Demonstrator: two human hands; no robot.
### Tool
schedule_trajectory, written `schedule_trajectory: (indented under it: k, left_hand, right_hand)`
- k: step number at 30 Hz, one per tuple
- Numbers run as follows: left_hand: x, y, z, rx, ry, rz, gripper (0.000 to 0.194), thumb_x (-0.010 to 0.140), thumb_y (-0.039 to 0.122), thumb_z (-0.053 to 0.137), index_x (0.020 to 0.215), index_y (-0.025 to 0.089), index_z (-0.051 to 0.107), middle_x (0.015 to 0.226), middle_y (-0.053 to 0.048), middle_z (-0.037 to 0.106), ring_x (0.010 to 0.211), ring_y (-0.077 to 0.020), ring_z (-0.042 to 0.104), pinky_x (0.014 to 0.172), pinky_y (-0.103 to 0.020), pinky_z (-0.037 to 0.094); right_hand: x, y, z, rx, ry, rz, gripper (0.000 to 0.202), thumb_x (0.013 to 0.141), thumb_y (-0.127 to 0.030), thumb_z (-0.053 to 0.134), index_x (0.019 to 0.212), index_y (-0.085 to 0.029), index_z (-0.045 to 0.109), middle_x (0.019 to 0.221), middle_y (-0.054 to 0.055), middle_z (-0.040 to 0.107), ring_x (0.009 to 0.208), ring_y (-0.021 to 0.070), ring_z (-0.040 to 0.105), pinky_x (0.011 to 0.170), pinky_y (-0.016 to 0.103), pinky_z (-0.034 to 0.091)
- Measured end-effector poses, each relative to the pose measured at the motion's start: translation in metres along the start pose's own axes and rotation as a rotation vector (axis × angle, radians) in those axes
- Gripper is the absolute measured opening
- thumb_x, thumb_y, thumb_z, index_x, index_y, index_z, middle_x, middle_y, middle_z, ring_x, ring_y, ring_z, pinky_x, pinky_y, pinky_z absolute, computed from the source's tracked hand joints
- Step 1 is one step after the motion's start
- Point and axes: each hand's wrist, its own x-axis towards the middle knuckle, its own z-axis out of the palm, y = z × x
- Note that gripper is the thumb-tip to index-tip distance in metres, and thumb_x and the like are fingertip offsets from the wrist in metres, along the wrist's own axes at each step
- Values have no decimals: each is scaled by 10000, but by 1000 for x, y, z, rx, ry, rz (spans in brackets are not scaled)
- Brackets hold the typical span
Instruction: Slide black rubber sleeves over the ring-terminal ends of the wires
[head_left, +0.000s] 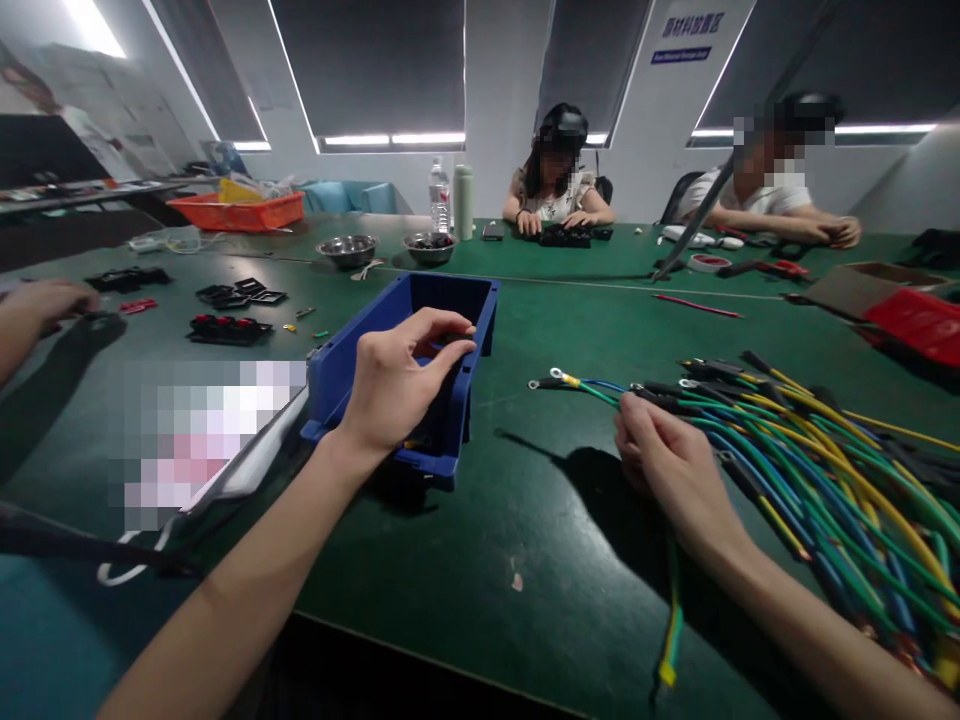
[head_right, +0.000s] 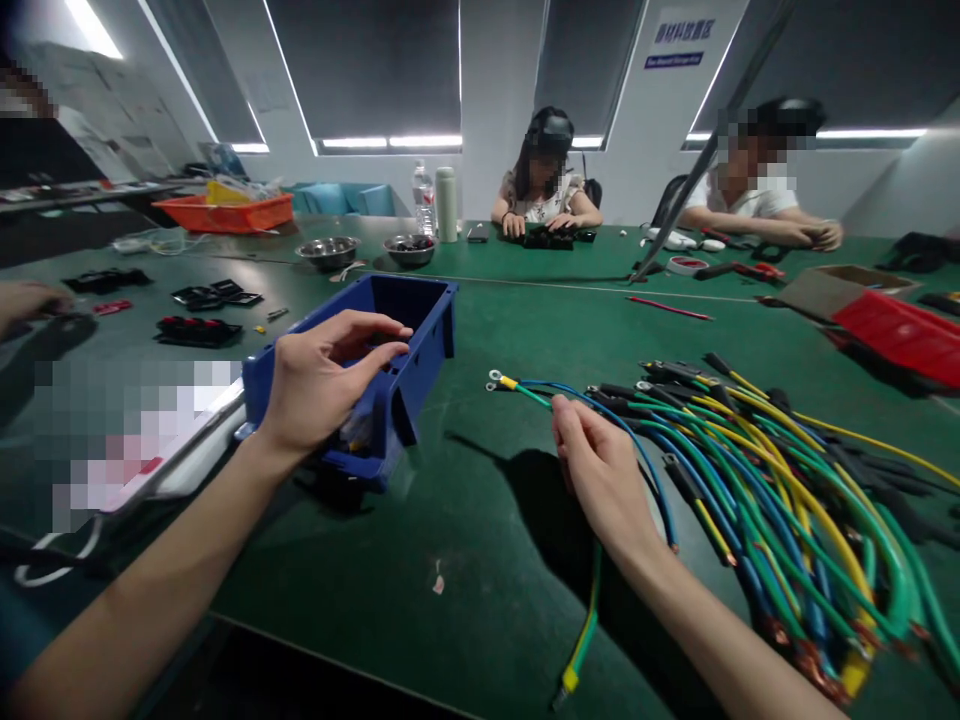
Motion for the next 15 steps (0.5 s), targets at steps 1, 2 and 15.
schedule_trajectory:
  k: [1,2,15]
  left_hand:
    - [0,0,0,4,4,-16,135,846,239,736,967,182,728,957,-19,773,853,-149,743,824,-256,606]
    - [0,0,0,0,10,-31,132,849,236,731,969,181,735,951,-20,774,846,-148,742,821,-256,605]
    - [-14,32,-1,78,96,387,230,782,278,816,998,289,737,956,25,788,804,-153,724,687,-309,602]
  right_hand:
    - [-1,0,1,-30,-5,-42,605,854,-754,484,688,-176,414,582,-32,335,487,62,334,420,192,282]
    - [-2,0,2,-59,-10,-97,603,866,-736,485,664,-174,400,586,-24,355,500,63,347,431,195,289]
    - [-17,-6,-2,-61,31,-646,433,993,-332,497,617,-160,372,565,-36,296,476,47,307,475,230,239]
